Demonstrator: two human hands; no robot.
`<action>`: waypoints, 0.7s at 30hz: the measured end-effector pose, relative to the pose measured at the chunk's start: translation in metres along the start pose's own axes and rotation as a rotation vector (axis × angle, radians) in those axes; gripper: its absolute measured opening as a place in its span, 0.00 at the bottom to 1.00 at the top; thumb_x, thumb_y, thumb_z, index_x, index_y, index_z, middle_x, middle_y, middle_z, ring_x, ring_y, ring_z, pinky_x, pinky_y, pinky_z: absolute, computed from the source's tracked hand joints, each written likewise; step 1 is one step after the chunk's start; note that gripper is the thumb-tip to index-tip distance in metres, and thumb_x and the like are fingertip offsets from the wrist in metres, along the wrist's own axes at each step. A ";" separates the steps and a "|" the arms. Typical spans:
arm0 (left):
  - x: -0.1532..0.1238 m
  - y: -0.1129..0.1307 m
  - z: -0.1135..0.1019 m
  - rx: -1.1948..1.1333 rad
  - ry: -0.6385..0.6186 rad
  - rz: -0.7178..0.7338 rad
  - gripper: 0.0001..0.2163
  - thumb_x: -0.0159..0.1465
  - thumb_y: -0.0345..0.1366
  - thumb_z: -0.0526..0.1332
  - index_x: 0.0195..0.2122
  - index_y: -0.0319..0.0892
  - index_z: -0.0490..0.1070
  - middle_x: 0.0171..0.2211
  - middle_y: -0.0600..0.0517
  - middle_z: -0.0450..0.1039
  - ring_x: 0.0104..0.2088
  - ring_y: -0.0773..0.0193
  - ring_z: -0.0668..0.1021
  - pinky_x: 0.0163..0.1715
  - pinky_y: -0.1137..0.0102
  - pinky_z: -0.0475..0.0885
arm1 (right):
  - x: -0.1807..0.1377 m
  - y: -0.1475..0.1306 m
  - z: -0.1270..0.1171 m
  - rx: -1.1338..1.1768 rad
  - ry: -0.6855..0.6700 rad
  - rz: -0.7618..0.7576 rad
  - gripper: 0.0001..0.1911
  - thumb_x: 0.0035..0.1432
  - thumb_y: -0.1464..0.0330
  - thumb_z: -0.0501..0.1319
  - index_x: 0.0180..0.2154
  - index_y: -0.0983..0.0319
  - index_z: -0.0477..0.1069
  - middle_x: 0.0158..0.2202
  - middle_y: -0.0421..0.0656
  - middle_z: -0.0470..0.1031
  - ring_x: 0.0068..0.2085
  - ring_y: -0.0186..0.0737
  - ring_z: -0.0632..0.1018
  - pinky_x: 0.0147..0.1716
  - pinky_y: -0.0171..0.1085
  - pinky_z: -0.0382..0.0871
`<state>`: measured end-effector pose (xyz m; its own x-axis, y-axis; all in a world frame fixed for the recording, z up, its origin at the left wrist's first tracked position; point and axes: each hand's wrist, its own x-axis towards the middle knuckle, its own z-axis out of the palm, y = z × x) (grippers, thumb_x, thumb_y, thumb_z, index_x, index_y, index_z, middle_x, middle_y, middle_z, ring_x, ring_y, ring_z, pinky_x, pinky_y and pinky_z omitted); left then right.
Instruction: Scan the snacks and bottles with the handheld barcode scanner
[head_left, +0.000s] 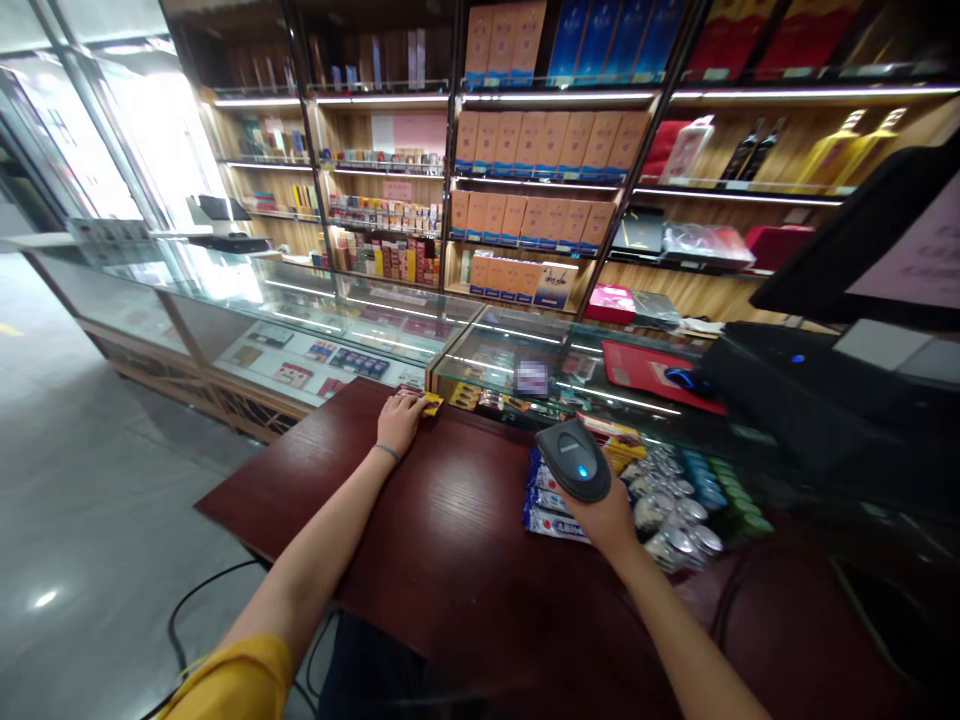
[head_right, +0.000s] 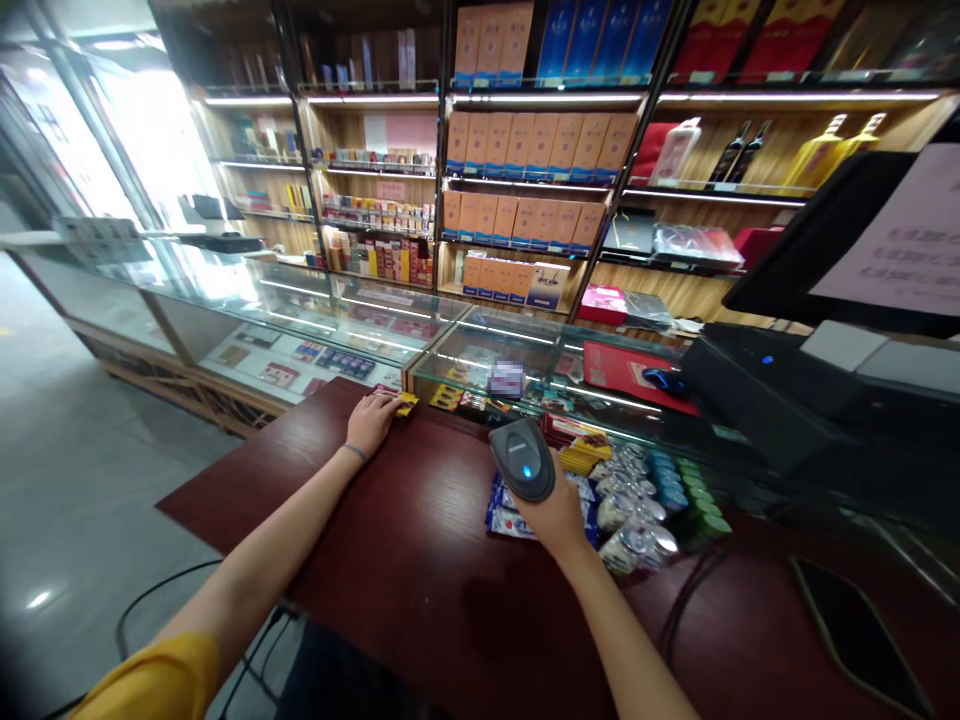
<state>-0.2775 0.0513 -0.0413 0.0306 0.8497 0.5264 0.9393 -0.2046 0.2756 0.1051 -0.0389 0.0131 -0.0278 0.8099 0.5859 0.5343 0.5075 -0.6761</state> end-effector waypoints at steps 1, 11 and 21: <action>-0.001 0.003 -0.002 -0.036 0.029 -0.007 0.18 0.69 0.32 0.55 0.56 0.50 0.77 0.54 0.43 0.78 0.57 0.49 0.74 0.65 0.52 0.60 | 0.000 -0.001 0.000 0.001 0.000 -0.004 0.18 0.52 0.61 0.67 0.44 0.57 0.70 0.32 0.44 0.83 0.31 0.48 0.83 0.30 0.39 0.75; 0.006 0.086 0.008 -1.098 0.384 -0.564 0.09 0.64 0.43 0.65 0.36 0.43 0.73 0.33 0.52 0.78 0.36 0.61 0.80 0.39 0.68 0.75 | 0.009 -0.009 -0.006 -0.166 0.154 -0.065 0.20 0.49 0.59 0.67 0.44 0.57 0.70 0.27 0.43 0.79 0.31 0.52 0.83 0.30 0.41 0.75; -0.004 0.151 0.015 -1.885 0.199 -0.708 0.13 0.64 0.36 0.67 0.47 0.46 0.66 0.45 0.51 0.79 0.41 0.65 0.83 0.50 0.59 0.78 | 0.006 0.001 -0.023 -0.203 0.216 -0.125 0.26 0.45 0.59 0.68 0.48 0.58 0.70 0.30 0.45 0.81 0.31 0.54 0.83 0.31 0.45 0.77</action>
<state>-0.1304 0.0239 -0.0136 -0.2648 0.9643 -0.0025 -0.6951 -0.1890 0.6936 0.1244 -0.0406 0.0262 0.0640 0.6529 0.7547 0.6964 0.5124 -0.5024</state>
